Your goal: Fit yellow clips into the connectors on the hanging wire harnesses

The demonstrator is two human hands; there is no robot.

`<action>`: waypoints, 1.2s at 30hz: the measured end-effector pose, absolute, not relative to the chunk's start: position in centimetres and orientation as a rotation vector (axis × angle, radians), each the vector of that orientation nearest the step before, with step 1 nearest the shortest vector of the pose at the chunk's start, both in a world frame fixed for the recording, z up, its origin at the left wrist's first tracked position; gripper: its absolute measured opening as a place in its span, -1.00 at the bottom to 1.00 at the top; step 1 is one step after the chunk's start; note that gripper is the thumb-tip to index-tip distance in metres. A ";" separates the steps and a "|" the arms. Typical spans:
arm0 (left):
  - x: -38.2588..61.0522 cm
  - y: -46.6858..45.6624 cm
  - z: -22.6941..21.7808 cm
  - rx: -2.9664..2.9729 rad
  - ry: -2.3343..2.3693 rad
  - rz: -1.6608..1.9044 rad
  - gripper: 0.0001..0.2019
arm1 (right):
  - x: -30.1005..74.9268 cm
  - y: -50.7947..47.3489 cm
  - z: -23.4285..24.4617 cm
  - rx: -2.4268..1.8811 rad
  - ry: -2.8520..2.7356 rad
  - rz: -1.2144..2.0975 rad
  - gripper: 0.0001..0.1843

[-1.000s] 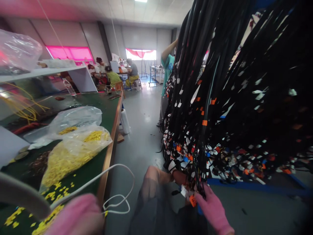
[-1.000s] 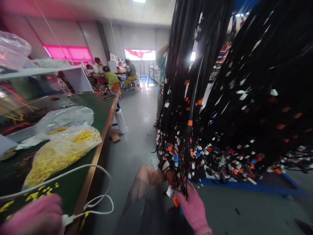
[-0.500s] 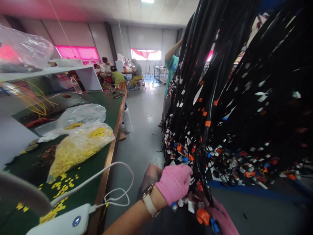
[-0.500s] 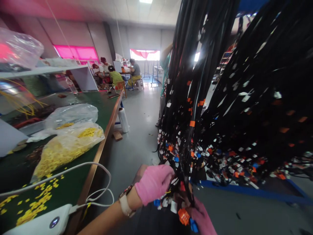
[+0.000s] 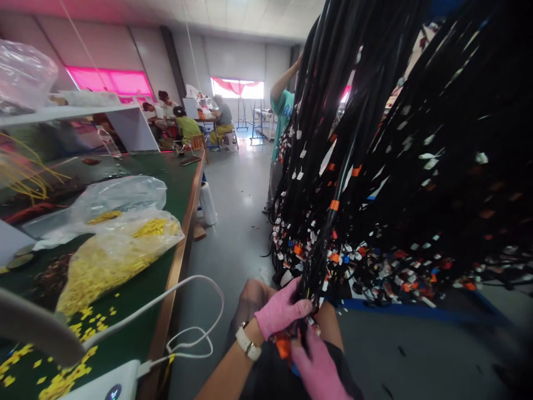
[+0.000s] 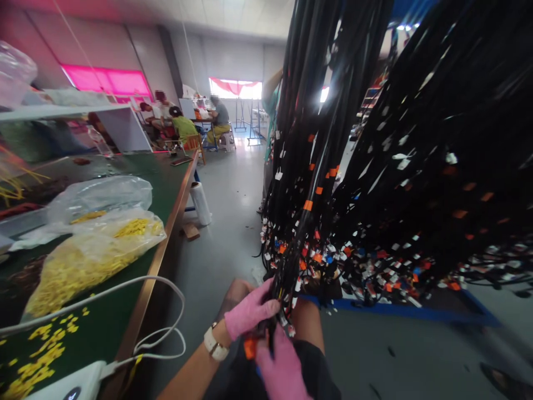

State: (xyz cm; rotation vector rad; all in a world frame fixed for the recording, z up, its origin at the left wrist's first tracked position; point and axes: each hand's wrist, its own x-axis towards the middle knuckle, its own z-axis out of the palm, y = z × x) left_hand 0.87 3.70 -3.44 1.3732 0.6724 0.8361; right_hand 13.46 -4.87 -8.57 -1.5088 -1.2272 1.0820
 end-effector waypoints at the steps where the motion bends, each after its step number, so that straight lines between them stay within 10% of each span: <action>1: 0.5 3.9 -3.2 1.352 0.657 0.807 -0.43 | 11.9 -5.2 -8.5 -1.506 -1.245 1.045 -0.61; 6: -0.5 4.3 -3.8 1.033 0.611 0.743 -0.58 | 9.4 -7.1 -7.7 -1.556 -1.465 0.868 -0.36; 12: -0.6 4.4 -6.1 0.639 0.764 0.813 -0.53 | 15.3 -5.3 -3.4 -1.565 -1.657 0.912 -0.68; 17: 0.0 4.0 -5.9 0.788 0.520 0.805 -0.58 | 16.6 -0.3 -0.6 -1.550 -1.284 0.562 -0.54; 36: -0.1 4.1 -4.0 0.926 0.685 0.850 -0.78 | 17.2 3.3 -1.2 -1.263 -1.199 1.359 -0.70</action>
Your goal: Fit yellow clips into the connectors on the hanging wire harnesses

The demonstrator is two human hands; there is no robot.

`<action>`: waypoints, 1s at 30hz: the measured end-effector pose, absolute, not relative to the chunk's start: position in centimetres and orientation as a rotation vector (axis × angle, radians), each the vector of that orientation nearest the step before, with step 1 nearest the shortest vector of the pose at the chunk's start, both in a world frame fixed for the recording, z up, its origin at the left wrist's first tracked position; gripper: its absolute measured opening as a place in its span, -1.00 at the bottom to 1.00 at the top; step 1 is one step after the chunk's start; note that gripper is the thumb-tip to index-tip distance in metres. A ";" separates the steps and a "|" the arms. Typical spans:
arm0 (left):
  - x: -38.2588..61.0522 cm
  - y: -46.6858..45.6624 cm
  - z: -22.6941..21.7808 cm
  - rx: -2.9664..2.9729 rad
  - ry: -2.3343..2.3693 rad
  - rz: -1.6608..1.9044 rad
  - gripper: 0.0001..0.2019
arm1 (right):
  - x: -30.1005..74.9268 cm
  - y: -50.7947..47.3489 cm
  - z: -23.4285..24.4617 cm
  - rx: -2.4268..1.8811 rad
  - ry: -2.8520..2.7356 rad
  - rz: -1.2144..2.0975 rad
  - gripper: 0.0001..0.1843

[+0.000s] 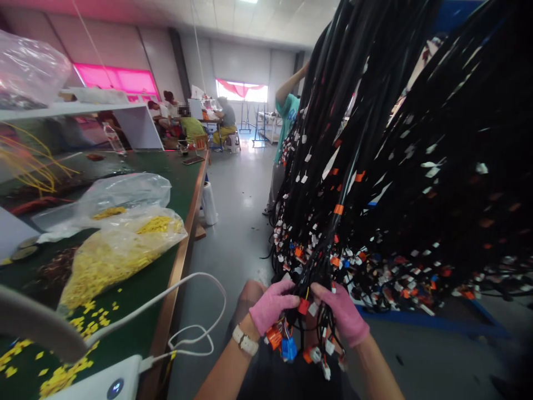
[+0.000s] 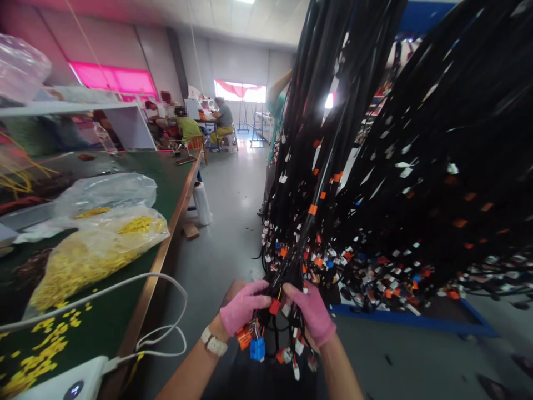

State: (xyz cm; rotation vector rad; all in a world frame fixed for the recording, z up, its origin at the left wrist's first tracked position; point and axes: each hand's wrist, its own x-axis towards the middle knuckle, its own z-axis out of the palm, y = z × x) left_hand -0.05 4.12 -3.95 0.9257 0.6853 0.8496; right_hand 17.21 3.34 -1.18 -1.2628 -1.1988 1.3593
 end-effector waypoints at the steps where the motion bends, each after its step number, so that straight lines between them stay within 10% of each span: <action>1: -0.1 4.1 -3.9 0.942 0.675 0.846 -0.77 | 16.9 3.3 -1.1 -1.306 -1.211 1.325 -0.74; 30: 1.5 3.4 -5.2 0.814 0.630 0.891 -0.61 | 16.3 2.4 -0.1 -1.173 -1.055 1.525 -0.75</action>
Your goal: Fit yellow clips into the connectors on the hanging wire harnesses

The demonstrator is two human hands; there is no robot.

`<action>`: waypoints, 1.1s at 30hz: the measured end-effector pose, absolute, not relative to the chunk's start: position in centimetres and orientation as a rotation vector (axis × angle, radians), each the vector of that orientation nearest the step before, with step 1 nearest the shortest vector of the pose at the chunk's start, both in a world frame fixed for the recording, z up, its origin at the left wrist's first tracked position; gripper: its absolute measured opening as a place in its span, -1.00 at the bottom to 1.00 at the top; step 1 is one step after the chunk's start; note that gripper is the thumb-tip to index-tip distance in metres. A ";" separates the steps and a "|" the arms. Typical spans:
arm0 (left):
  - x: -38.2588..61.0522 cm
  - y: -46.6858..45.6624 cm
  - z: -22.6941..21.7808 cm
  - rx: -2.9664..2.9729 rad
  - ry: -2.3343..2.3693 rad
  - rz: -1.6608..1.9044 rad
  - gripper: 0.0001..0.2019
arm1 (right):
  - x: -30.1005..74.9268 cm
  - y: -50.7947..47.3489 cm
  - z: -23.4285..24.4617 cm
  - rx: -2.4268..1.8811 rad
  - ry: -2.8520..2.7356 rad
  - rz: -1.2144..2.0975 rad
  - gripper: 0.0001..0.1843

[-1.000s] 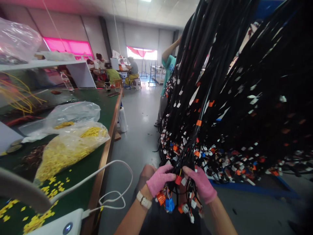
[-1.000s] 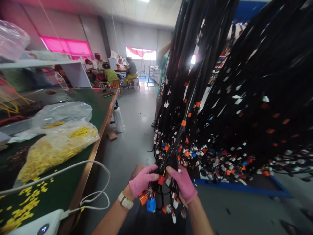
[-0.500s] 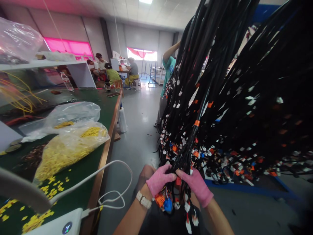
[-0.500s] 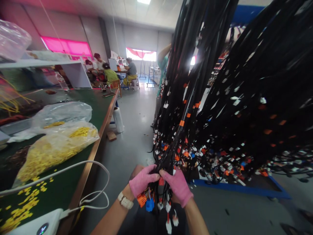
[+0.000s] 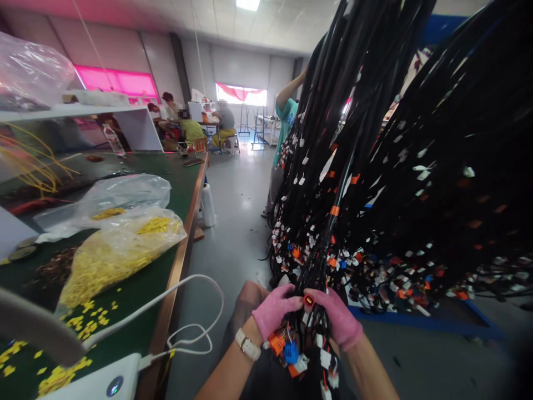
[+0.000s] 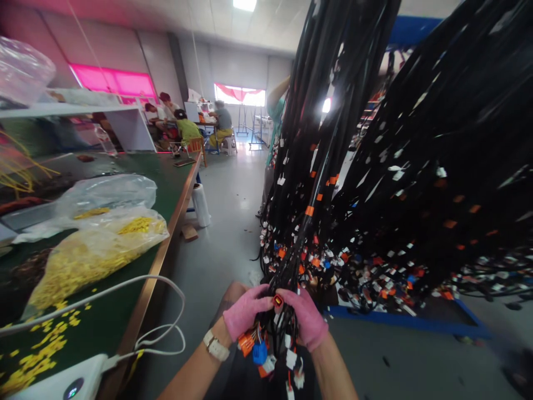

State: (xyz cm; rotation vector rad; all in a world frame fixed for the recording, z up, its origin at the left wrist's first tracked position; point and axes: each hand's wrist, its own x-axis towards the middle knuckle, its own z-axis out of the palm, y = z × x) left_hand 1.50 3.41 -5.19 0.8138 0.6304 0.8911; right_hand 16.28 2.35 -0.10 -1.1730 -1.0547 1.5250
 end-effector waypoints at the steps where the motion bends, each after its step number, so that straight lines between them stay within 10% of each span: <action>1: 1.5 3.6 -5.3 0.845 0.684 0.878 -0.61 | 16.4 2.5 -0.4 -1.180 -1.057 1.501 -0.75; 8: 0.9 4.5 -6.0 1.114 1.042 0.809 -0.80 | 17.6 3.5 -3.0 -1.191 -1.021 1.510 -0.76; 16: -0.1 4.0 -6.8 0.825 0.715 0.707 -0.51 | 17.9 3.2 -2.5 -1.122 -0.917 1.658 -0.79; 33: -3.6 5.2 -2.8 1.427 0.841 0.497 -0.83 | 19.2 3.1 -3.5 -1.031 -0.787 1.877 -0.65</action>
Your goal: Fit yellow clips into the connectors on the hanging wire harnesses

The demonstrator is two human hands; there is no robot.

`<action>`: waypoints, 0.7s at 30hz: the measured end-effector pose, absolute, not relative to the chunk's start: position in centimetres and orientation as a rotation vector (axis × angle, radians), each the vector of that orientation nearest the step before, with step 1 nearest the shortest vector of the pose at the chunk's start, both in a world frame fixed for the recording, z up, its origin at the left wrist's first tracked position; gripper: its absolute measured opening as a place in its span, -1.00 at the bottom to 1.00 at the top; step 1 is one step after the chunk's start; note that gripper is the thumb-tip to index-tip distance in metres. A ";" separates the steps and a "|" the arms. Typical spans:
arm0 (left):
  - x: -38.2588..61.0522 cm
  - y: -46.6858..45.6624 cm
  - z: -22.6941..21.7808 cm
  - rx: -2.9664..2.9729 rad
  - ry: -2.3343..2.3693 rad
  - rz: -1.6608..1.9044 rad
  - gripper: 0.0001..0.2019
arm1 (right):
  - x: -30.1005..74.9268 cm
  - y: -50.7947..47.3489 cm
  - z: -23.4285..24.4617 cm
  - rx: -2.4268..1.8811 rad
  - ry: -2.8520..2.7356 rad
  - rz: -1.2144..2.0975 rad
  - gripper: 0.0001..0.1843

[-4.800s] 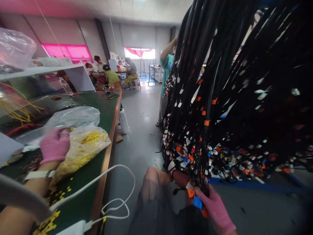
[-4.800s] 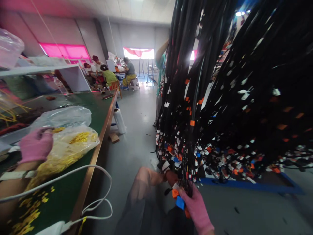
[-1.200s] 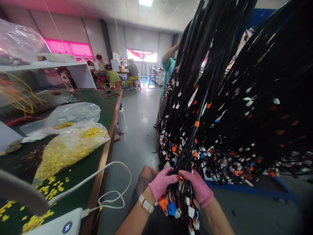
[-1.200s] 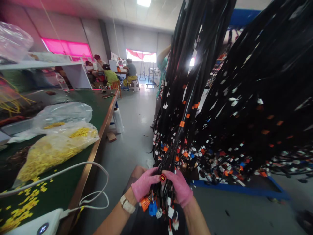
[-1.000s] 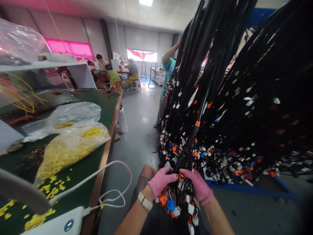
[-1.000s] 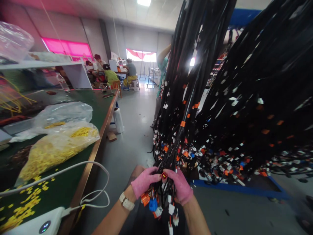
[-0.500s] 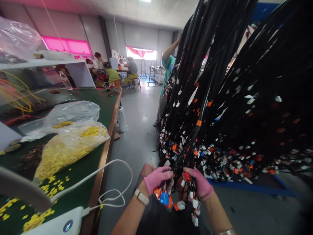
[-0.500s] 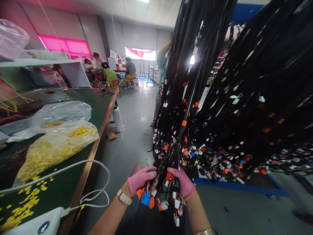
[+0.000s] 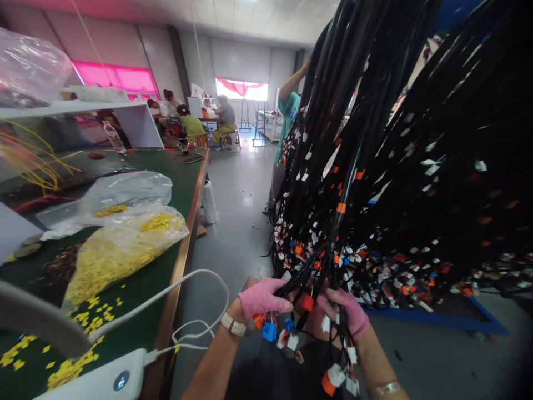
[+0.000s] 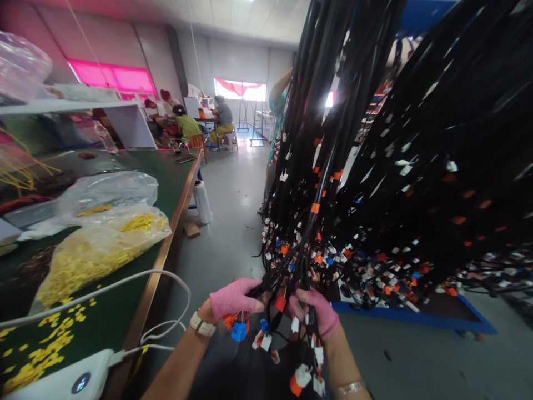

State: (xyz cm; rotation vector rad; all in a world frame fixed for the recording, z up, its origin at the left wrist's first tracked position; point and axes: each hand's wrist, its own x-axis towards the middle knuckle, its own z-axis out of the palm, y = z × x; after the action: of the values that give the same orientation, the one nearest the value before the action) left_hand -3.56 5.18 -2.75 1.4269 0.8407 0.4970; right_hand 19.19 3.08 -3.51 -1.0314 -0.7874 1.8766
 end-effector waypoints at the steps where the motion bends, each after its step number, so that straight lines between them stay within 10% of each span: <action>1: -3.5 5.1 -2.8 1.431 0.854 0.482 -0.83 | 19.2 3.0 -3.4 -1.043 -0.754 1.872 -0.66; 21: 0.7 3.5 -5.4 1.333 0.604 0.365 -0.83 | 18.2 3.0 -4.3 -1.054 -0.698 1.821 -0.63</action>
State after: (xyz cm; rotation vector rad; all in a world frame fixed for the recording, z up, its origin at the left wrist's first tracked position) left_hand 0.73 3.47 -5.44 1.3333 0.6044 0.3649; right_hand 18.20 3.03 -4.29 -1.0542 -0.6975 1.8210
